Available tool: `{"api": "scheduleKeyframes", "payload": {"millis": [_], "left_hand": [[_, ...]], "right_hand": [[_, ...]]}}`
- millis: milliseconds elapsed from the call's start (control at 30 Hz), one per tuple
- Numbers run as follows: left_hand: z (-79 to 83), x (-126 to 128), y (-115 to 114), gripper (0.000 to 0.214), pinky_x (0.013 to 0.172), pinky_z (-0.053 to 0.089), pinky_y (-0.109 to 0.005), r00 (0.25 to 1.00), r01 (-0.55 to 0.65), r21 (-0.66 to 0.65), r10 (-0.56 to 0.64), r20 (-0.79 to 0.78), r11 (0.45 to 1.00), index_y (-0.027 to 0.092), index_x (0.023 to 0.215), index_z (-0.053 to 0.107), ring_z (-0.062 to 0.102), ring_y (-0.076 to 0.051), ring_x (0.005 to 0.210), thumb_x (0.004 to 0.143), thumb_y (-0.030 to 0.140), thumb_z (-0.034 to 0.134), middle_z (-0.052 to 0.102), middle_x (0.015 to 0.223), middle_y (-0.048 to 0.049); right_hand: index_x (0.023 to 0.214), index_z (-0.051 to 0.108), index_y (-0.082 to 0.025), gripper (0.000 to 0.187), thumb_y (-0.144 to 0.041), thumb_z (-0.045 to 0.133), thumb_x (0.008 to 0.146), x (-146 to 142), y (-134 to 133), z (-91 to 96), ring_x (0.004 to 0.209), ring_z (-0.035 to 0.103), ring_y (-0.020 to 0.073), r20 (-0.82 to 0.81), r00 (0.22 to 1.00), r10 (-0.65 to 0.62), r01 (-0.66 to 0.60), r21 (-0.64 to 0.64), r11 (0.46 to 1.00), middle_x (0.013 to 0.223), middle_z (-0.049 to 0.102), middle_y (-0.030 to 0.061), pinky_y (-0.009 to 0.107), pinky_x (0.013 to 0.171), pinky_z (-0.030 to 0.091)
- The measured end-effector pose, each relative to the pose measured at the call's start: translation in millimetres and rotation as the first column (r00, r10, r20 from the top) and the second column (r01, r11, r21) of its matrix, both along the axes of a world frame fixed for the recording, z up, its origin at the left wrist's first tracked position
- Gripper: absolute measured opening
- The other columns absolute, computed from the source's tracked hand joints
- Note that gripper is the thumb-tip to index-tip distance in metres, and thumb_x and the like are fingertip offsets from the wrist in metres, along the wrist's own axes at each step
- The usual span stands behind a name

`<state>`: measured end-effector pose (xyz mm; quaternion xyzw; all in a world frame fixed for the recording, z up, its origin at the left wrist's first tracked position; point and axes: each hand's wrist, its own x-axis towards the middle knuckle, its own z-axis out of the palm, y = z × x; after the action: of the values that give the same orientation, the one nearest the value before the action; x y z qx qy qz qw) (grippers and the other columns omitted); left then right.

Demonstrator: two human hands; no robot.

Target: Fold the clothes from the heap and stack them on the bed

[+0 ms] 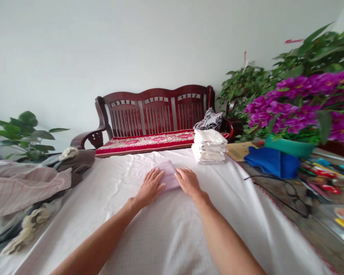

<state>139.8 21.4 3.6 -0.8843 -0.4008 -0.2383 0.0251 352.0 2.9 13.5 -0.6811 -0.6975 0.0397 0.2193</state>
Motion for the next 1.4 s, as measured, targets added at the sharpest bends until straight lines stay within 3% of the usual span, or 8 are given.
{"api": "scheduleKeyframes", "payload": {"millis": [200, 467, 633, 733, 867, 1033, 1267, 1400], "left_hand": [[7.1, 1.5, -15.6, 0.042, 0.108, 0.045, -0.047, 0.988, 0.137, 0.027, -0.139, 0.062, 0.990, 0.023, 0.131, 0.062, 0.053, -0.029, 0.126, 0.090, 0.030, 0.065, 0.061, 0.135, -0.0101], [12.4, 10.6, -17.2, 0.029, 0.098, 0.048, -0.040, 0.998, 0.057, -0.053, -0.055, 0.027, 0.997, 0.023, 0.122, 0.067, 0.062, -0.024, 0.111, 0.098, 0.024, 0.051, 0.070, 0.121, -0.0071], [28.5, 21.8, -27.6, 0.031, 0.091, 0.048, -0.041, 0.996, -0.017, -0.028, 0.015, -0.086, 0.999, 0.024, 0.119, 0.067, 0.064, -0.028, 0.104, 0.091, 0.035, 0.063, 0.071, 0.110, -0.0074], [38.3, 29.3, -25.9, 0.021, 0.084, 0.048, -0.038, 0.984, -0.084, -0.049, 0.075, -0.163, 0.995, 0.023, 0.106, 0.072, 0.067, -0.026, 0.097, 0.094, 0.031, 0.057, 0.072, 0.102, -0.0072], [46.5, 32.2, -19.2, 0.025, 0.077, 0.046, -0.033, 0.972, -0.145, -0.106, 0.122, -0.200, 0.984, 0.021, 0.098, 0.073, 0.068, -0.023, 0.094, 0.097, 0.025, 0.049, 0.073, 0.100, -0.0073], [49.5, 32.1, -16.0, 0.026, 0.074, 0.044, -0.031, 0.971, -0.166, -0.130, 0.139, -0.197, 0.978, 0.021, 0.095, 0.074, 0.069, -0.022, 0.093, 0.096, 0.026, 0.049, 0.074, 0.100, -0.0070], [47.2, 33.6, -15.8, 0.029, 0.074, 0.045, -0.032, 0.974, -0.162, -0.119, 0.139, -0.178, 0.980, 0.020, 0.092, 0.075, 0.069, -0.022, 0.091, 0.096, 0.027, 0.047, 0.074, 0.098, -0.0085], [43.7, 30.8, -18.8, 0.028, 0.079, 0.047, -0.034, 0.986, -0.113, -0.104, 0.098, -0.138, 0.988, 0.020, 0.091, 0.075, 0.068, -0.024, 0.092, 0.096, 0.025, 0.048, 0.073, 0.097, -0.0092]], "right_hand": [[0.108, 0.073, -0.023, 0.046, -0.050, 0.037, 0.098, -1.0, -8.7, 16.5, 0.109, 0.063, 0.0272, -0.045, 0.992, -0.117, 0.115, -0.046, 0.992, 0.114, 0.074, 0.0106, 0.037, 0.092, 0.042], [0.068, 0.067, -0.022, 0.038, -0.052, 0.053, 0.086, -3.2, 0.5, 22.1, 0.078, 0.064, 0.0238, -0.194, 0.963, -0.188, 0.134, -0.259, 0.956, 0.073, 0.070, 0.0071, 0.031, 0.068, 0.038], [0.083, 0.068, -0.019, 0.033, -0.045, 0.047, 0.085, 0.5, 6.5, 23.2, 0.078, 0.063, 0.0212, -0.423, 0.891, -0.165, 0.023, -0.321, 0.947, 0.078, 0.070, 0.0042, 0.029, 0.064, 0.039], [0.100, 0.068, -0.019, 0.035, -0.039, 0.046, 0.082, 8.2, 1.1, 28.9, 0.077, 0.065, 0.0196, -0.555, 0.821, -0.135, -0.101, -0.374, 0.922, 0.083, 0.072, 0.0024, 0.028, 0.062, 0.040], [0.120, 0.064, -0.021, 0.048, -0.036, 0.056, 0.075, 23.5, -7.2, 36.5, 0.086, 0.067, 0.0196, -0.677, 0.732, -0.084, -0.261, -0.392, 0.882, 0.094, 0.075, 0.0023, 0.028, 0.068, 0.042], [0.134, 0.052, -0.018, 0.080, -0.022, 0.075, 0.057, 31.0, -4.0, 27.4, 0.093, 0.065, 0.0213, -0.843, 0.536, 0.048, -0.514, -0.281, 0.810, 0.105, 0.074, 0.0046, 0.030, 0.077, 0.045], [0.131, 0.052, -0.017, 0.075, -0.020, 0.078, 0.061, 20.8, -2.1, 20.8, 0.096, 0.066, 0.0235, -0.800, 0.587, 0.126, -0.494, -0.230, 0.838, 0.107, 0.073, 0.0057, 0.032, 0.081, 0.048], [0.129, 0.056, -0.017, 0.068, -0.017, 0.072, 0.064, 15.7, -5.4, 23.8, 0.095, 0.066, 0.0240, -0.684, 0.702, 0.200, -0.451, -0.210, 0.868, 0.106, 0.074, 0.0042, 0.030, 0.079, 0.049]]}}
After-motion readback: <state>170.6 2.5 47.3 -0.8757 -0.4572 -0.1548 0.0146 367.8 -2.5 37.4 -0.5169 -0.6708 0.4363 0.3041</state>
